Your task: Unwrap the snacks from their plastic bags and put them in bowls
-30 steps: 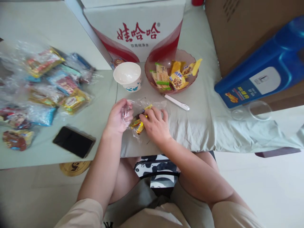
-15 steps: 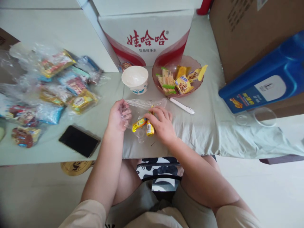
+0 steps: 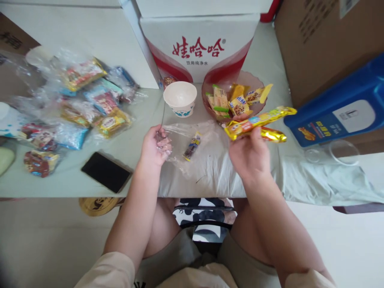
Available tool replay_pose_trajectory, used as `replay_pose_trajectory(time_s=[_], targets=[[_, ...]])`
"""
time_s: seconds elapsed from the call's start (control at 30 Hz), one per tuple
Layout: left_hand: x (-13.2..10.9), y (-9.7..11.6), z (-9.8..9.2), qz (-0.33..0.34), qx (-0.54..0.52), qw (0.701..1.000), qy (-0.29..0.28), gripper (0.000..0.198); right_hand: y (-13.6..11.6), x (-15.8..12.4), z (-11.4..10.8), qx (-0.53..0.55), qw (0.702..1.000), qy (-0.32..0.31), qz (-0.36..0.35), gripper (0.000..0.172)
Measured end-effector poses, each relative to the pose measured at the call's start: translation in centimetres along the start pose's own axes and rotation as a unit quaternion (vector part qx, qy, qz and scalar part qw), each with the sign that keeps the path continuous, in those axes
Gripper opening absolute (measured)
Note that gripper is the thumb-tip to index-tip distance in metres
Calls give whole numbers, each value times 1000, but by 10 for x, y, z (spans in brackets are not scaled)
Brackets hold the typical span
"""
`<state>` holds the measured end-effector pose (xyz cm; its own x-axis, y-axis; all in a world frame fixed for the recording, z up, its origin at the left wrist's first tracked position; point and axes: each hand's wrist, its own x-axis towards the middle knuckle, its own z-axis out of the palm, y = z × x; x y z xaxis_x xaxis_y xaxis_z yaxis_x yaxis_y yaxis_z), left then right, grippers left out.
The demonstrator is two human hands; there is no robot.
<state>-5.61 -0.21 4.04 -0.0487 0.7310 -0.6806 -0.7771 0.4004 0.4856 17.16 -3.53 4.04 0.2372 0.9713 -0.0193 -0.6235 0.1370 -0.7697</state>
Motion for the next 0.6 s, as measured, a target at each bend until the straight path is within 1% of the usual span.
replay_pose_trajectory(time_s=[0.07,0.13,0.17,0.23,0.3,0.33,0.4,0.47,0.53,0.6], targets=[[-3,0,-3,-1,1,1000,-4,33,-10,4,-2,41,998,44,13,11],[-4,0,-6,2,12,1000,-11,29,-14,4,-6,51,995,73,35,13],[-4,-1,-7,8,22,1000,-15,28,-14,3,-8,39,995,76,51,16],[-2,-2,-10,33,59,998,-19,27,-10,0,-11,-14,995,51,88,22],[2,-6,-14,86,127,988,-16,26,-1,-4,-11,-84,990,-9,115,26],[4,-8,-16,122,174,977,-15,26,3,-6,-9,-113,985,-43,124,26],[8,-11,-22,194,284,939,-28,25,13,-9,0,-151,974,-88,141,22],[10,-12,-27,242,398,883,-63,29,21,-11,17,-168,969,-94,158,22],[8,-12,-31,260,501,820,-97,34,27,-10,40,-176,965,-97,168,26],[5,-10,-33,257,584,760,-123,36,33,-7,68,-177,961,-128,168,34]])
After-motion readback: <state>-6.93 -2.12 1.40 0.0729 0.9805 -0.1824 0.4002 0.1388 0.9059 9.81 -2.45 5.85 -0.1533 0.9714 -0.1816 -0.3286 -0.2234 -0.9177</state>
